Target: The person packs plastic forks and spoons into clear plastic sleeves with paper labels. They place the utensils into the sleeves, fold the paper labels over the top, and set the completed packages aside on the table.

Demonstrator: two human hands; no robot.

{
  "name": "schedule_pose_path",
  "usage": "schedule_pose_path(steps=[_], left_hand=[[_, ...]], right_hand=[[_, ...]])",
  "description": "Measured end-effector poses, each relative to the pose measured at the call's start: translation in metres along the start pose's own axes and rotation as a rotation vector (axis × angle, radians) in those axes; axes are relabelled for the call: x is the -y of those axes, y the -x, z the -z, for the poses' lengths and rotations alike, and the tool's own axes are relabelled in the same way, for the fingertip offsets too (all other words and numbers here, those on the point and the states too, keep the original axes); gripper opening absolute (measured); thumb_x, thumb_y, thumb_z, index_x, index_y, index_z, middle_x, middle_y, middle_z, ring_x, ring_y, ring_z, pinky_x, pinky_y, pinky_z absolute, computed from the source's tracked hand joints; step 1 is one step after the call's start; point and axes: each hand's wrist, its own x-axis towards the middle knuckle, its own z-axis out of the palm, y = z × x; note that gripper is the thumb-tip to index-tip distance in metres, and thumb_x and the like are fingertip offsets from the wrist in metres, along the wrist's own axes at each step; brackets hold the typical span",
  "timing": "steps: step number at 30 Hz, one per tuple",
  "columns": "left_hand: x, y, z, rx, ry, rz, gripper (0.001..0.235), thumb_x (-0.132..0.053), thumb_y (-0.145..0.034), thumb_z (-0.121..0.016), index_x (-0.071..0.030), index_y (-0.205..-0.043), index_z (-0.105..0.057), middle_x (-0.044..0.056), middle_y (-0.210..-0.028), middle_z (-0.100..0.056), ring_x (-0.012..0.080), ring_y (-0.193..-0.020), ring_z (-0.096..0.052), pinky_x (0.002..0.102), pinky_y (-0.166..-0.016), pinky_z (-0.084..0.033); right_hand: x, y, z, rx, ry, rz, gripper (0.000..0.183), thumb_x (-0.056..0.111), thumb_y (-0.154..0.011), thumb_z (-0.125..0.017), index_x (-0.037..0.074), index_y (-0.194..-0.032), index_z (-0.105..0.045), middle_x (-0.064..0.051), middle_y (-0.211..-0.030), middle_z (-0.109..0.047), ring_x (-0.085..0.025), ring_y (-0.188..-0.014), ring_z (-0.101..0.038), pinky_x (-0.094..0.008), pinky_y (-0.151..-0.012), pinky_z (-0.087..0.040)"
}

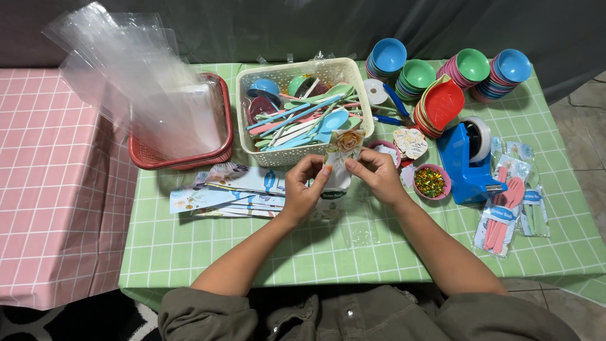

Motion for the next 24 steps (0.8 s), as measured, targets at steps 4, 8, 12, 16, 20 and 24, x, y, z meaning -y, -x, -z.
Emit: schedule_pose_path(steps=[4, 8, 12, 16, 20, 24], left_hand=[[0.009, -0.001, 0.004, -0.021, -0.026, -0.044, 0.011, -0.013, -0.097, -0.068, -0.004, -0.094, -0.073, 0.006, -0.069, -0.064, 0.0083, -0.067, -0.056, 0.028, -0.061, -0.053], [0.0, -0.005, 0.006, -0.074, 0.001, -0.135, 0.025, -0.02, -0.103, -0.055, -0.005, -0.091, -0.071, 0.009, -0.095, -0.062, 0.0148, -0.086, -0.057, 0.033, -0.079, -0.051], [-0.007, -0.009, 0.005, -0.058, 0.055, -0.163, 0.029, -0.022, -0.107, -0.05, -0.007, -0.092, -0.07, 0.011, -0.121, -0.058, 0.0205, -0.11, -0.059, 0.039, -0.099, -0.046], [0.009, -0.005, 0.005, -0.029, 0.048, -0.141, 0.015, -0.007, -0.1, -0.059, -0.001, -0.096, -0.072, 0.013, -0.11, -0.065, 0.0188, -0.105, -0.063, 0.035, -0.091, -0.051], [0.008, -0.009, 0.009, -0.099, 0.017, -0.126, 0.01, 0.002, -0.092, -0.068, 0.0, -0.1, -0.074, 0.012, -0.102, -0.07, 0.0193, -0.098, -0.068, 0.033, -0.084, -0.056], [0.0, -0.011, 0.003, -0.189, 0.127, -0.077, 0.032, -0.002, -0.09, -0.073, -0.007, -0.117, -0.057, 0.009, -0.099, -0.071, 0.0156, -0.09, -0.069, 0.03, -0.08, -0.056]], right_hand=[[0.012, 0.002, -0.007, -0.014, -0.013, -0.009, 0.026, 0.009, -0.095, -0.071, 0.007, -0.07, -0.063, 0.002, -0.059, -0.047, -0.004, -0.065, -0.041, -0.019, -0.063, -0.036], [-0.031, 0.005, 0.01, -0.022, -0.1, -0.034, 0.027, 0.011, -0.098, -0.066, 0.006, -0.071, -0.061, 0.003, -0.062, -0.042, -0.003, -0.066, -0.036, -0.018, -0.062, -0.034], [-0.014, 0.005, 0.006, 0.001, -0.134, -0.064, 0.025, 0.012, -0.097, -0.064, 0.007, -0.073, -0.062, 0.005, -0.057, -0.037, -0.001, -0.062, -0.034, -0.014, -0.06, -0.031], [0.005, 0.004, -0.002, 0.076, -0.112, -0.008, 0.026, 0.009, -0.096, -0.067, 0.005, -0.07, -0.064, -0.002, -0.068, -0.051, -0.008, -0.07, -0.045, -0.021, -0.068, -0.038], [0.03, -0.001, -0.004, 0.275, 0.033, 0.063, 0.025, 0.011, -0.092, -0.07, 0.003, -0.069, -0.064, -0.009, -0.08, -0.055, -0.015, -0.079, -0.053, -0.03, -0.077, -0.043], [0.001, 0.005, 0.003, 0.366, 0.215, 0.065, 0.017, 0.011, -0.092, -0.071, 0.003, -0.076, -0.071, -0.011, -0.083, -0.068, -0.02, -0.08, -0.066, -0.036, -0.078, -0.051]])
